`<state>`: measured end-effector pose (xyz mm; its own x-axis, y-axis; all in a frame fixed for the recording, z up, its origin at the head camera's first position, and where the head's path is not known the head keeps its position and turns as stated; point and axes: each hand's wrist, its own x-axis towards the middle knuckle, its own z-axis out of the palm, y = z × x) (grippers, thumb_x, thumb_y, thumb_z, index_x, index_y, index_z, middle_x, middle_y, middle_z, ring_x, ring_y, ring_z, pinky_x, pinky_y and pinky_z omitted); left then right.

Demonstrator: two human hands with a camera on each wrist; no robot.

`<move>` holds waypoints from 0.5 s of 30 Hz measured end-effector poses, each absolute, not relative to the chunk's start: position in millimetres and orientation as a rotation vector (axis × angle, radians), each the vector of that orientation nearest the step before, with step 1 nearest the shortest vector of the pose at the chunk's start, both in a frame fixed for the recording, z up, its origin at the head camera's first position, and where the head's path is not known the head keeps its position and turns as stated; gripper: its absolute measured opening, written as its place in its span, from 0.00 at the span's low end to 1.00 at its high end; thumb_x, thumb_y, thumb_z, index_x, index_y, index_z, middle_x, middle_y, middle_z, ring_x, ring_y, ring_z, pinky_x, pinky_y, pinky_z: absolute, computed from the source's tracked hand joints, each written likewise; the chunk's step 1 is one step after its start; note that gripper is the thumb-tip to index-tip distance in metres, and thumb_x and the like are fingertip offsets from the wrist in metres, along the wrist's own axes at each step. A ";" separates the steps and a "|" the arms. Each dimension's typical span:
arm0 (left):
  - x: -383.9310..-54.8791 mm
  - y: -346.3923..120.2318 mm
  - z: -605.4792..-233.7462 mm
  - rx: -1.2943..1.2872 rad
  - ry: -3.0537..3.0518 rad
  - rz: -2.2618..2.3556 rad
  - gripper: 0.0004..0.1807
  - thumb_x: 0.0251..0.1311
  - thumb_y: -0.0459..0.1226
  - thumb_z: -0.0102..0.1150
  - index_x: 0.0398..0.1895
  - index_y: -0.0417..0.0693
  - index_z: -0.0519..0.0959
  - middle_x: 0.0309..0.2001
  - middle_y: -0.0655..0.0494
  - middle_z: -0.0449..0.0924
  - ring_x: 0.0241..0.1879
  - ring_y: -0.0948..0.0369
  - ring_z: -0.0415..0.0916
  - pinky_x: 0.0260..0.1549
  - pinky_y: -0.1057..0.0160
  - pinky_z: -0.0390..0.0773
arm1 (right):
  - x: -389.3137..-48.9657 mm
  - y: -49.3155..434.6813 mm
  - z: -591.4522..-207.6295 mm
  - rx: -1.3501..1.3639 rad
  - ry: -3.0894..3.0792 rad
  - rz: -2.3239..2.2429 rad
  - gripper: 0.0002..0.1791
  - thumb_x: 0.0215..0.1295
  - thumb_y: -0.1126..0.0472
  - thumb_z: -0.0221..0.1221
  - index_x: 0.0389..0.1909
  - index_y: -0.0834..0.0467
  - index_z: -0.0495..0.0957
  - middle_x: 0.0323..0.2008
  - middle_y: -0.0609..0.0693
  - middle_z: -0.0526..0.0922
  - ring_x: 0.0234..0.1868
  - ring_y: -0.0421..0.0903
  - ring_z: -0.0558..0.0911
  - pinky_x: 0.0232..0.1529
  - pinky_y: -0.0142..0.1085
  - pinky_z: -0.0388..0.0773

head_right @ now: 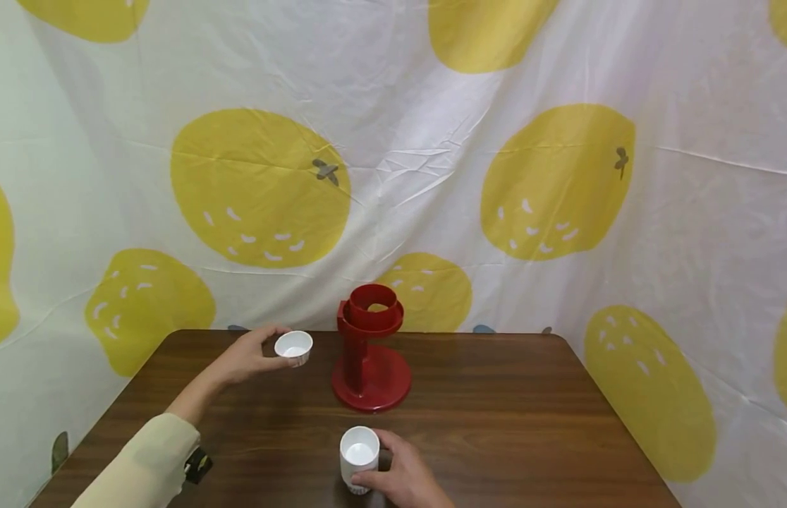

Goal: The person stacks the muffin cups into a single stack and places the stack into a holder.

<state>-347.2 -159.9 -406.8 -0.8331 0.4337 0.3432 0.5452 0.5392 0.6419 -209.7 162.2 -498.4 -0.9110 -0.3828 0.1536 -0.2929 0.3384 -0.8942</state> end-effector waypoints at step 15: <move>-318.0 -115.7 -375.8 -1.261 -2.496 -1.220 0.25 0.48 0.41 0.78 0.49 0.45 0.78 0.49 0.55 0.79 0.52 0.56 0.73 0.57 0.52 0.71 | -210.7 160.9 -497.4 -0.606 2.489 -1.644 0.32 0.55 0.54 0.73 0.61 0.56 0.76 0.48 0.44 0.83 0.51 0.42 0.77 0.54 0.37 0.72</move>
